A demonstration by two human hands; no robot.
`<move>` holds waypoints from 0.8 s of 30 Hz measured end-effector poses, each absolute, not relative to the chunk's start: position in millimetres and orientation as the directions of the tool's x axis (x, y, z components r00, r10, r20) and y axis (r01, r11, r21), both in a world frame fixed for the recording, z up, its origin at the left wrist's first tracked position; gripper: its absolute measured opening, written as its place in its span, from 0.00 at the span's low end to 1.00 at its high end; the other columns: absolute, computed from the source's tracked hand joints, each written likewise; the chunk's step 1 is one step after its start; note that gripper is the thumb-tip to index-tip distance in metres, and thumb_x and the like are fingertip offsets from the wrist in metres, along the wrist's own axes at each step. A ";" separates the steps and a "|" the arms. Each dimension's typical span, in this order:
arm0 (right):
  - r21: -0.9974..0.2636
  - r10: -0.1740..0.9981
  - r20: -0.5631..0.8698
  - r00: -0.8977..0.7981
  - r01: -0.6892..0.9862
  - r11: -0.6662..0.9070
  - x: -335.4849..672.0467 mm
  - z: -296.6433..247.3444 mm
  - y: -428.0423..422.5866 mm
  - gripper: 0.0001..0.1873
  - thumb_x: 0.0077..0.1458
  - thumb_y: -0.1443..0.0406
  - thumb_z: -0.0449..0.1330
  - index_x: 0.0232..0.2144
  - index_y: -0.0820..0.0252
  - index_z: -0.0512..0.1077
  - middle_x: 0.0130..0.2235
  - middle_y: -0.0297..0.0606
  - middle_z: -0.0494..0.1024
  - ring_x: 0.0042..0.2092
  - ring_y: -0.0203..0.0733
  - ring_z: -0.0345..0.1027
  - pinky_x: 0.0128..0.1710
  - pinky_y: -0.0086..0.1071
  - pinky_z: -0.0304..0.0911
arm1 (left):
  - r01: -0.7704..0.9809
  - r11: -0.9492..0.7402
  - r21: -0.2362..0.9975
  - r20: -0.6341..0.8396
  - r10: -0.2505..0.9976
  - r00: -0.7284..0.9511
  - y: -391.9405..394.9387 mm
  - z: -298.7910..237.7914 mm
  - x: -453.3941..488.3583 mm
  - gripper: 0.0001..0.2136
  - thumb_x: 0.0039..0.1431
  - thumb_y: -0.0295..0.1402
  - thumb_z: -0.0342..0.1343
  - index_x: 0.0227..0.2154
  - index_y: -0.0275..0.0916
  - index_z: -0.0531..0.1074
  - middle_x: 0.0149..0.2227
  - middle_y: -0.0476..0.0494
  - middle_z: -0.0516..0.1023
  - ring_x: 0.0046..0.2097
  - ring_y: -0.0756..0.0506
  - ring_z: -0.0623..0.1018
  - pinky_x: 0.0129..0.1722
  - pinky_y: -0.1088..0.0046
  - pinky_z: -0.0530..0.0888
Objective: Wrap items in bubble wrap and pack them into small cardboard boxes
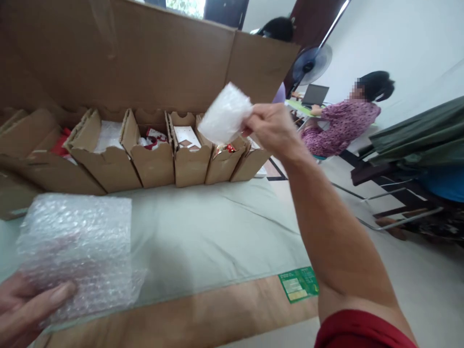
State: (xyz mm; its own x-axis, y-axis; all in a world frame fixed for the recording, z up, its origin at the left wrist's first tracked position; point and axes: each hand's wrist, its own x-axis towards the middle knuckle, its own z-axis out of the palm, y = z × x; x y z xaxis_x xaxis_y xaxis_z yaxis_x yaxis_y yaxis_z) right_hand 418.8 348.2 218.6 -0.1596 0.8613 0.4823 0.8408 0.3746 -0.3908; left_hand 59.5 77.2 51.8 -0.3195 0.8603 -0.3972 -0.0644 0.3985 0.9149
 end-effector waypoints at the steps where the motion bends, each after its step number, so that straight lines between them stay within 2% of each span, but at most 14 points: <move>1: -0.483 0.853 0.487 -0.186 0.757 0.441 420.7 214.3 336.0 0.13 0.64 0.61 0.56 0.28 0.55 0.75 0.31 0.38 0.80 0.33 0.41 0.73 0.35 0.34 0.68 | -0.056 0.391 0.919 -0.391 0.881 -0.266 82.3 51.7 58.6 0.44 0.39 0.56 0.72 0.63 0.51 0.72 0.47 0.46 0.85 0.48 0.32 0.82 0.49 0.57 0.81; 2: -0.562 0.861 0.452 -0.233 0.675 0.478 420.2 206.9 324.6 0.13 0.62 0.57 0.59 0.26 0.53 0.74 0.29 0.36 0.78 0.32 0.41 0.72 0.33 0.34 0.68 | -0.011 0.380 0.925 -0.376 0.909 -0.182 88.7 50.0 58.3 0.43 0.35 0.54 0.74 0.58 0.46 0.77 0.41 0.43 0.86 0.42 0.34 0.82 0.44 0.60 0.82; 3: -0.631 0.870 0.394 -0.296 0.601 0.490 417.5 197.4 314.1 0.15 0.58 0.54 0.63 0.23 0.53 0.73 0.26 0.35 0.77 0.31 0.42 0.71 0.31 0.34 0.67 | 0.037 0.384 0.923 -0.378 0.920 -0.106 95.3 47.0 58.3 0.41 0.36 0.52 0.75 0.55 0.42 0.78 0.36 0.42 0.85 0.39 0.37 0.81 0.40 0.63 0.81; 5: -0.691 0.868 0.252 -0.427 0.549 0.471 408.2 177.4 296.0 0.18 0.49 0.51 0.69 0.20 0.54 0.72 0.25 0.34 0.75 0.32 0.43 0.72 0.31 0.34 0.67 | -0.001 0.406 0.914 -0.406 0.914 -0.023 105.5 38.9 58.0 0.36 0.42 0.51 0.73 0.55 0.40 0.78 0.37 0.43 0.84 0.38 0.41 0.81 0.40 0.67 0.78; 6: -0.701 0.859 0.193 -0.474 0.546 0.458 403.0 169.3 288.1 0.17 0.48 0.51 0.69 0.20 0.55 0.73 0.26 0.35 0.77 0.34 0.44 0.73 0.32 0.34 0.67 | -0.042 0.423 0.905 -0.424 0.906 -0.005 107.8 34.8 57.5 0.34 0.46 0.51 0.72 0.55 0.40 0.78 0.38 0.43 0.84 0.38 0.43 0.80 0.40 0.69 0.77; 9: -0.786 0.829 0.143 -0.540 0.446 0.427 388.9 159.8 267.6 0.17 0.54 0.49 0.66 0.27 0.56 0.79 0.32 0.37 0.80 0.36 0.42 0.74 0.34 0.32 0.68 | -0.152 0.449 0.880 -0.459 0.888 -0.035 104.8 27.0 54.7 0.31 0.49 0.50 0.71 0.54 0.39 0.78 0.36 0.45 0.83 0.35 0.47 0.79 0.36 0.73 0.74; 11: -0.862 0.780 0.062 -0.623 0.361 0.356 379.7 162.4 255.1 0.20 0.55 0.47 0.65 0.26 0.56 0.78 0.27 0.35 0.77 0.31 0.39 0.70 0.30 0.31 0.66 | -0.177 0.434 0.883 -0.454 0.886 -0.091 100.5 25.6 53.9 0.28 0.50 0.49 0.70 0.51 0.39 0.80 0.37 0.44 0.84 0.35 0.47 0.78 0.34 0.74 0.73; 14: -0.933 0.646 -0.047 -0.762 0.265 0.244 362.2 165.0 238.7 0.24 0.55 0.44 0.66 0.22 0.57 0.73 0.22 0.32 0.71 0.26 0.36 0.64 0.27 0.30 0.63 | -0.194 0.389 0.901 -0.415 0.901 -0.125 98.7 25.3 56.7 0.25 0.51 0.49 0.69 0.49 0.39 0.82 0.45 0.40 0.85 0.42 0.43 0.80 0.39 0.71 0.73; 16: -0.952 0.614 -0.048 -0.788 0.221 0.209 350.1 162.7 231.4 0.25 0.55 0.44 0.66 0.22 0.57 0.73 0.22 0.32 0.70 0.27 0.36 0.64 0.28 0.30 0.63 | -0.212 0.357 0.910 -0.384 0.917 -0.105 98.4 23.7 60.3 0.25 0.52 0.49 0.69 0.48 0.39 0.82 0.49 0.38 0.85 0.48 0.40 0.81 0.44 0.69 0.74; 21: -0.926 0.779 0.093 -0.620 0.234 0.297 333.0 163.4 222.6 0.19 0.57 0.48 0.65 0.27 0.55 0.75 0.29 0.35 0.78 0.33 0.40 0.72 0.35 0.32 0.68 | -0.362 0.427 0.829 -0.472 0.881 -0.040 87.5 18.6 68.8 0.26 0.49 0.47 0.71 0.50 0.40 0.81 0.49 0.39 0.85 0.50 0.38 0.82 0.46 0.67 0.76; 22: -0.908 0.772 0.136 -0.620 0.233 0.347 329.7 165.0 219.4 0.15 0.58 0.50 0.65 0.29 0.55 0.76 0.33 0.36 0.80 0.36 0.41 0.74 0.37 0.33 0.69 | -0.391 0.444 0.806 -0.492 0.870 -0.026 85.0 19.7 70.8 0.26 0.48 0.46 0.72 0.50 0.40 0.81 0.48 0.40 0.85 0.50 0.38 0.82 0.47 0.67 0.76; 24: -0.859 0.661 0.190 -0.726 0.203 0.470 319.2 164.9 209.0 0.08 0.57 0.58 0.65 0.31 0.55 0.77 0.41 0.39 0.84 0.43 0.44 0.77 0.44 0.36 0.70 | -0.454 0.466 0.759 -0.514 0.857 0.021 82.3 24.7 75.8 0.27 0.46 0.49 0.72 0.48 0.39 0.82 0.48 0.40 0.85 0.52 0.36 0.82 0.48 0.66 0.77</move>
